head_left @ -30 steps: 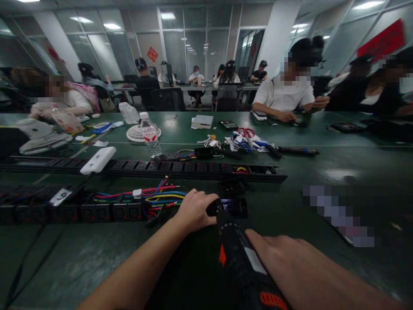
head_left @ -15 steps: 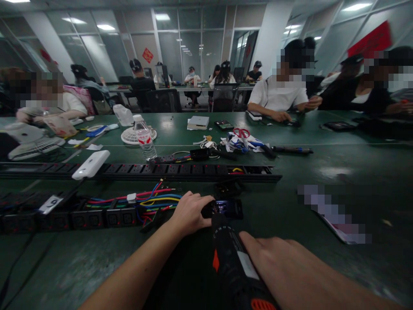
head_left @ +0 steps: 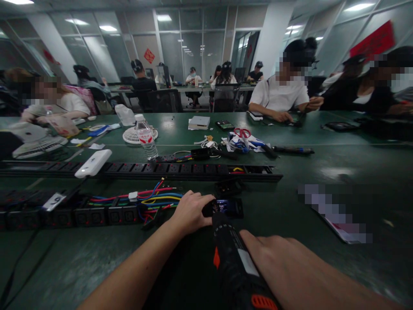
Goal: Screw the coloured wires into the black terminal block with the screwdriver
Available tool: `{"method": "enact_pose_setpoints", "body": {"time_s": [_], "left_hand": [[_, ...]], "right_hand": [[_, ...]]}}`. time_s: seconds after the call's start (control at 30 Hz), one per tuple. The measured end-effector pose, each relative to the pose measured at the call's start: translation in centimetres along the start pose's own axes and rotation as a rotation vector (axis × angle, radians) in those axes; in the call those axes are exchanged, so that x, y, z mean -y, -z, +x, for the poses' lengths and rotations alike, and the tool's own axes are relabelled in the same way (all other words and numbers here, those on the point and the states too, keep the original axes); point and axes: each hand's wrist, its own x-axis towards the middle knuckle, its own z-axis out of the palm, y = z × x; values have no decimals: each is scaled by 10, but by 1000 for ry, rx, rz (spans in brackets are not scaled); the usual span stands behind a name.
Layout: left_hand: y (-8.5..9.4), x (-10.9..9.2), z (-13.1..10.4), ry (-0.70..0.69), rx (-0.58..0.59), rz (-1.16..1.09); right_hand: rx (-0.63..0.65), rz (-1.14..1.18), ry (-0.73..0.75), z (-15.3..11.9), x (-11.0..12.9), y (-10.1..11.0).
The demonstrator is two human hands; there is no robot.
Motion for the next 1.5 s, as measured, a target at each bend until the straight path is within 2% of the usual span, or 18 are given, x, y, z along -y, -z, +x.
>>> {"method": "enact_pose_setpoints", "body": {"time_s": [0.2,0.4,0.5,0.73,0.93,1.1,1.27,1.4,1.5], "left_hand": [[3,-1,0,10,10,-1],[2,-1,0,15,7,-6],[1,-1,0,17,10,-6],[2,-1,0,12,9,-8],[1,0,0,10,5,-28],[2,0,1,7,13,-25],[2,0,0,12,12,-24],[1,0,0,18,13,-31],[1,1,1,25,16,-25]], "right_hand": [[-34,29,0,-2,3,1],[-96,27,34,-5,-7,-12],[-99,53,31,-3,-10,-14],[-76,17,1,-3,-2,-3],[-120,-12,54,-1,-7,-11],[-91,25,34,-5,-7,-12],[-239,-23,57,-9,-7,-19],[-152,13,84,-5,-10,-22],[-206,-32,52,-7,-8,-23]]}}
